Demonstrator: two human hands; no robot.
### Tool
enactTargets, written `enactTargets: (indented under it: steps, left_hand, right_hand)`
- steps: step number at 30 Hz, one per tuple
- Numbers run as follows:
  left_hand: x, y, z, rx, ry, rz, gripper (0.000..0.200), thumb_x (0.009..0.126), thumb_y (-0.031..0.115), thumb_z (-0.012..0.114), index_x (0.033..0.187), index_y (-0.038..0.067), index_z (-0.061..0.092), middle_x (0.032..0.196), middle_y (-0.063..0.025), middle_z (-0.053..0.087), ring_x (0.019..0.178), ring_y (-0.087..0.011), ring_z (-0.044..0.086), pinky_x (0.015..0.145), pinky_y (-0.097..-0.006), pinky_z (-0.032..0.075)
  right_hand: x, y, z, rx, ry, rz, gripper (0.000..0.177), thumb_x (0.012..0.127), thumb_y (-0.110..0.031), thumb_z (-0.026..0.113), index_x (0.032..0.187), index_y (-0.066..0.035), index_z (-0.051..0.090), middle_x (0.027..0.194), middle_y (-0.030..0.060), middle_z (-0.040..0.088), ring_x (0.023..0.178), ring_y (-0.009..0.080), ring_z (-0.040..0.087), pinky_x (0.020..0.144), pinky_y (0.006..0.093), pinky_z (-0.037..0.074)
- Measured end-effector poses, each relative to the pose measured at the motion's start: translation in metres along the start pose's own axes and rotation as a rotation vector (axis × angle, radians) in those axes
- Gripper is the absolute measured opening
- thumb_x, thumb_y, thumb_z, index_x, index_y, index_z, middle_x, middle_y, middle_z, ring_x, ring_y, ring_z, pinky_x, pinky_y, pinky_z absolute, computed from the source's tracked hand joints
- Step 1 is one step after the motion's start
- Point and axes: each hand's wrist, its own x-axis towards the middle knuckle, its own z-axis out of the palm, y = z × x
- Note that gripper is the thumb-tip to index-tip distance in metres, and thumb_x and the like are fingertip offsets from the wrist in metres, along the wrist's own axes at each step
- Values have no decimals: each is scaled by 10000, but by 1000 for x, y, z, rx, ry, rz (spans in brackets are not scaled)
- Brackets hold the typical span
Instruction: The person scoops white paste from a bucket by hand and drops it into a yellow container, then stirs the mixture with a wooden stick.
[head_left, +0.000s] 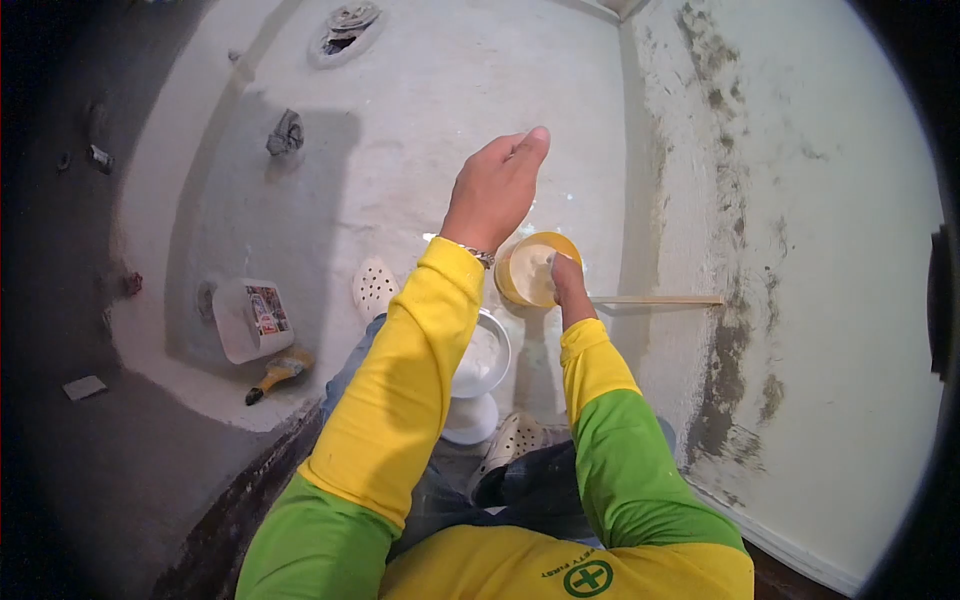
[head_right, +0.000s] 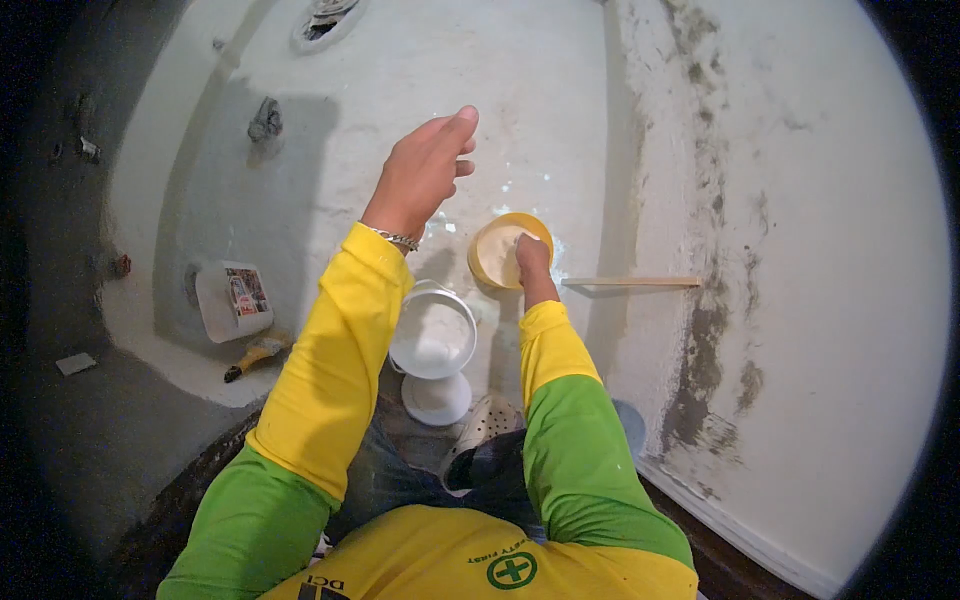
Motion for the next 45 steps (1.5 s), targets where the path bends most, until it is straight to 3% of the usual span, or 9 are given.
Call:
enactTargets:
  steps: [10,12,15,18,21,34,41,43,45]
  left_hand:
    - [5,7,-22,-14,43,-22,584,927,515,504,1096,-24,654,934,-177,668,922,-315,604,868,-372,464]
    - [11,2,-23,-48,66,6,579,926,520,501,1052,-21,663,913,-179,663,902,-317,597,856,-376,464]
    - [14,-7,-27,4,107,58,575,928,525,490,936,-27,654,866,-176,654,854,-311,574,819,-388,458]
    - [7,3,-34,-2,56,45,586,930,527,479,855,-36,625,836,-164,645,816,-304,549,796,-398,450]
    - [3,8,-40,-23,75,3,582,929,519,483,865,-41,627,813,-147,630,796,-289,530,793,-385,451]
    - [10,11,-39,133,55,81,585,923,519,472,809,-43,585,791,-191,601,770,-315,509,780,-401,443]
    - [16,7,-39,210,50,177,595,923,522,438,822,-47,583,811,-224,609,792,-375,530,801,-427,445]
    - [11,11,-39,193,46,149,595,926,521,426,824,-44,584,819,-225,612,796,-381,532,801,-428,446]
    - [9,12,-38,171,42,122,595,930,519,414,826,-41,585,827,-226,614,800,-388,535,800,-430,446]
  right_hand:
    - [-131,-33,-17,340,118,-216,313,961,-176,479,1165,13,622,957,97,651,866,224,643,754,346,532]
    - [-167,-14,-16,320,-80,-334,308,968,-138,448,1172,12,622,1003,116,672,875,220,650,782,343,536]
    - [-195,28,13,-192,-209,-140,296,910,-194,541,1004,39,698,905,147,704,847,163,657,758,327,527]
    - [-212,45,53,-874,-280,-297,423,864,-321,574,995,68,678,963,279,676,915,372,673,820,432,523]
    - [-183,86,79,-1040,-339,-364,433,851,-323,540,971,70,677,1013,302,658,976,435,636,868,458,510]
    - [-189,100,106,-792,-136,6,410,789,-316,522,924,20,712,1036,289,660,973,432,651,889,465,504]
    - [-167,143,116,-1091,-361,-294,201,856,-101,507,901,-39,692,1027,249,672,951,384,671,830,433,540]
    - [-160,142,113,-941,-542,-128,549,771,-340,488,1048,100,664,1162,316,611,1111,435,595,975,415,443]
    - [-162,151,118,-851,-511,-60,553,788,-333,478,1093,97,643,1181,307,611,1105,430,602,946,443,455]
